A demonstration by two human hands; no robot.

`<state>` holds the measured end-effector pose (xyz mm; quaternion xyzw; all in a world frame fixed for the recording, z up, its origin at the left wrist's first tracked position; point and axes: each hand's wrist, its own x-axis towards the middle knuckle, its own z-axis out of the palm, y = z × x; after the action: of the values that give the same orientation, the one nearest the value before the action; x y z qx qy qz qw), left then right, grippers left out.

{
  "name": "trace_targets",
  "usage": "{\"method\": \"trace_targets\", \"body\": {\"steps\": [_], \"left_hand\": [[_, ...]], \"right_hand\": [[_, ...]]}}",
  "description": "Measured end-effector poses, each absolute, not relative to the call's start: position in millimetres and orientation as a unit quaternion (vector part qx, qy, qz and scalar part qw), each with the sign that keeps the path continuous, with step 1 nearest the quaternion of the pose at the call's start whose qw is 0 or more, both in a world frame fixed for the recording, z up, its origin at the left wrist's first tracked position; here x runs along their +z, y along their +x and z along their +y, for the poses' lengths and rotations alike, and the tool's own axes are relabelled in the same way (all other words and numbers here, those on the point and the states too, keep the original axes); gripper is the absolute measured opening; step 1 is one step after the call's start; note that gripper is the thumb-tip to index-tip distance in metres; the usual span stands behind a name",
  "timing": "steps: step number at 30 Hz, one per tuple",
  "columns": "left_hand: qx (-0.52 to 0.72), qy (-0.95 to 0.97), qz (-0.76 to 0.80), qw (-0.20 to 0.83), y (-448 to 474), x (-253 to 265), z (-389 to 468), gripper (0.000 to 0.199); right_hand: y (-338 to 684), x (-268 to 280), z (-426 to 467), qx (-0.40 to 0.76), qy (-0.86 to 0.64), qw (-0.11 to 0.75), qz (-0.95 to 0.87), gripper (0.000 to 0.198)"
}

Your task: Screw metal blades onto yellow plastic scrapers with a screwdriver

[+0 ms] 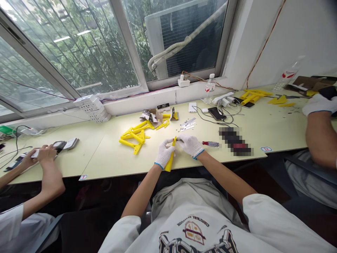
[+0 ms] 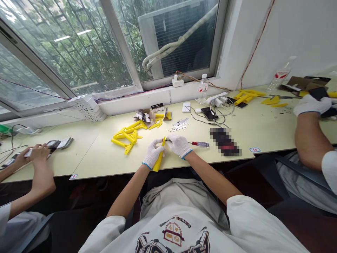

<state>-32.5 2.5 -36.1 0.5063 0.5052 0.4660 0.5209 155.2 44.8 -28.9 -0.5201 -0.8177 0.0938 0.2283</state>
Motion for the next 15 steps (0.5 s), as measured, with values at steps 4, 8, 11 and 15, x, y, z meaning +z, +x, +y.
{"method": "trace_targets", "body": {"steps": [4, 8, 11, 15], "left_hand": [[0.466, 0.507, 0.506, 0.519, -31.9, -35.7, 2.3, 0.063], [0.468, 0.507, 0.501, 0.522, -31.9, -37.2, 3.2, 0.062], [0.469, 0.509, 0.499, 0.521, -32.0, -37.5, 3.6, 0.062], [0.469, 0.506, 0.502, 0.522, -31.9, -37.1, 3.5, 0.062]], "right_hand": [[155.8, -28.8, 43.9, 0.096, -0.525, 0.221, -0.816, 0.04], [156.8, -27.4, 42.5, 0.097, -0.531, 0.215, -0.814, 0.038], [156.4, -26.5, 42.2, 0.097, -0.535, 0.211, -0.812, 0.039], [154.8, -26.1, 42.6, 0.097, -0.537, 0.207, -0.812, 0.042]]}}
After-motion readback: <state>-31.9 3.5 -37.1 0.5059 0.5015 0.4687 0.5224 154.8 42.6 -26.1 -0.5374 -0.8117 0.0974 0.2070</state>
